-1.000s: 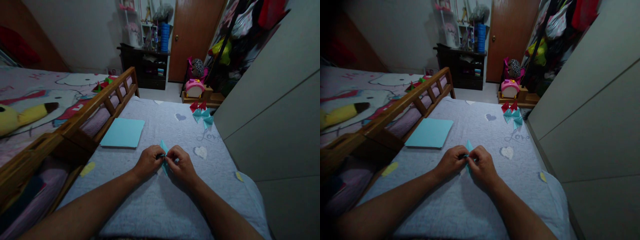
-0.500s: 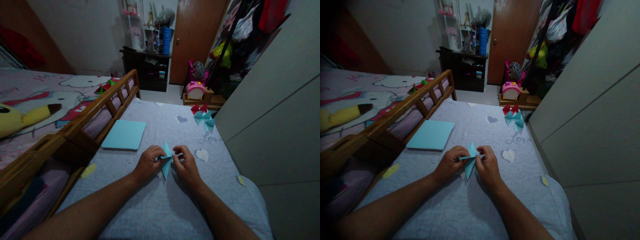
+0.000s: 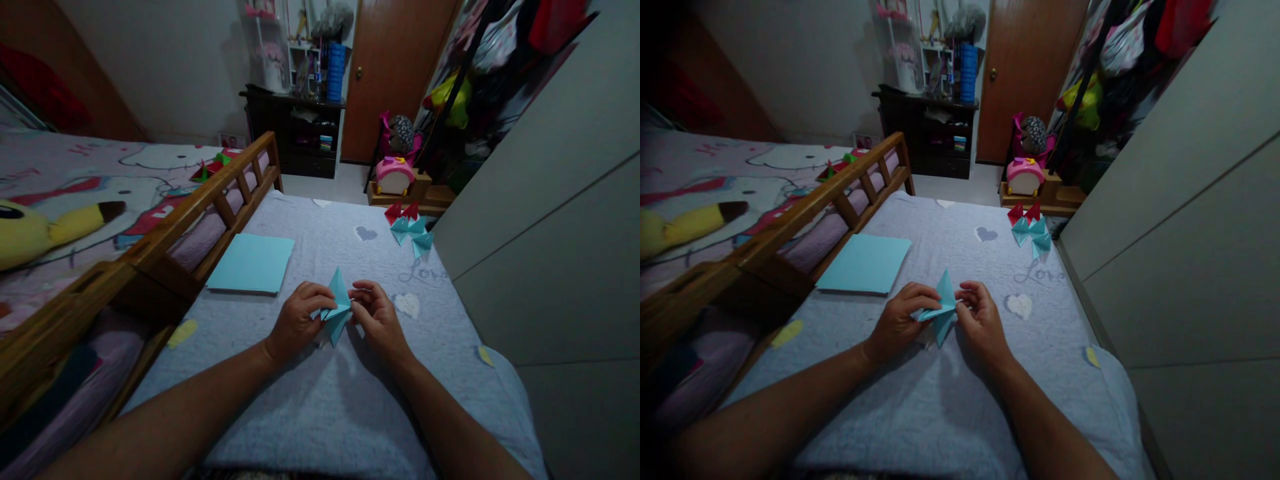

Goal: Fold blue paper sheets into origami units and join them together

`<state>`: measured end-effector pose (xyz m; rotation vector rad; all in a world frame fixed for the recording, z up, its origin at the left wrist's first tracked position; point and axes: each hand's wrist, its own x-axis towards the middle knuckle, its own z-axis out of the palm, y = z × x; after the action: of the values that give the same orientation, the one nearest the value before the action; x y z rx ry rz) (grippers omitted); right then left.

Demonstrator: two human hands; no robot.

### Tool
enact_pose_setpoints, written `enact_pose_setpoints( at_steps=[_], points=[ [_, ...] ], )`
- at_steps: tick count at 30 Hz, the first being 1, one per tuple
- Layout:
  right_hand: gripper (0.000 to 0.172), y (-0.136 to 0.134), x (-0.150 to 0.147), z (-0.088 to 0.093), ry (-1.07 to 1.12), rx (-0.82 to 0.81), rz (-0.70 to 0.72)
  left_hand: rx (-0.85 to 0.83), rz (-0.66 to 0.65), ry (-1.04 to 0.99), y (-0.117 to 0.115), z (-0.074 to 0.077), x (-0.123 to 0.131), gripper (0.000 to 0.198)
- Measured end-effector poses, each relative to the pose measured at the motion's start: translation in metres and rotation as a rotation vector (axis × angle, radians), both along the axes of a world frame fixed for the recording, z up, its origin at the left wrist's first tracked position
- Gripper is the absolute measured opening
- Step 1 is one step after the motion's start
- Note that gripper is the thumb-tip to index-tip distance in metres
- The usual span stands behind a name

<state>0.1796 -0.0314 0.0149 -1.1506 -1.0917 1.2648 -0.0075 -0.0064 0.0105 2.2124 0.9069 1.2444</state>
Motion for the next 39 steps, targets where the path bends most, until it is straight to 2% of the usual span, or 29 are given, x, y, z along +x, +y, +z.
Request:
enact_pose_setpoints(
  at_steps=[5, 15, 19, 27, 32, 36, 39],
  points=[
    [0.033, -0.001, -0.001, -0.001, 0.005, 0.060, 0.011, -0.008, 0.027, -0.023, -0.001, -0.001, 0.000, 0.005],
    [0.025, -0.002, 0.002, 0.000, -0.102, 0.126, 0.049, -0.166, 0.093, -0.084, -0.004, 0.000, 0.002, 0.010],
    [0.016, -0.004, 0.004, 0.004, -0.172, 0.186, 0.106, -0.150, 0.102, -0.099, -0.005, 0.001, 0.002, 0.013],
    [0.017, -0.006, 0.003, 0.009, -0.250, 0.353, 0.130, -0.112, 0.075, -0.046, -0.004, 0.001, -0.001, 0.009],
    [0.014, -0.007, 0.004, 0.009, -0.281, 0.345, 0.138, -0.115, 0.056, -0.050, -0.004, 0.002, -0.002, 0.015],
    [0.015, -0.006, 0.005, 0.010, -0.296, 0.323, 0.167, -0.103, -0.009, -0.085, -0.002, 0.004, -0.001, 0.025],
    [0.013, -0.006, 0.006, 0.011, -0.295, 0.282, 0.192, -0.207, -0.016, -0.109, -0.002, 0.003, 0.001, 0.022]
  ],
)
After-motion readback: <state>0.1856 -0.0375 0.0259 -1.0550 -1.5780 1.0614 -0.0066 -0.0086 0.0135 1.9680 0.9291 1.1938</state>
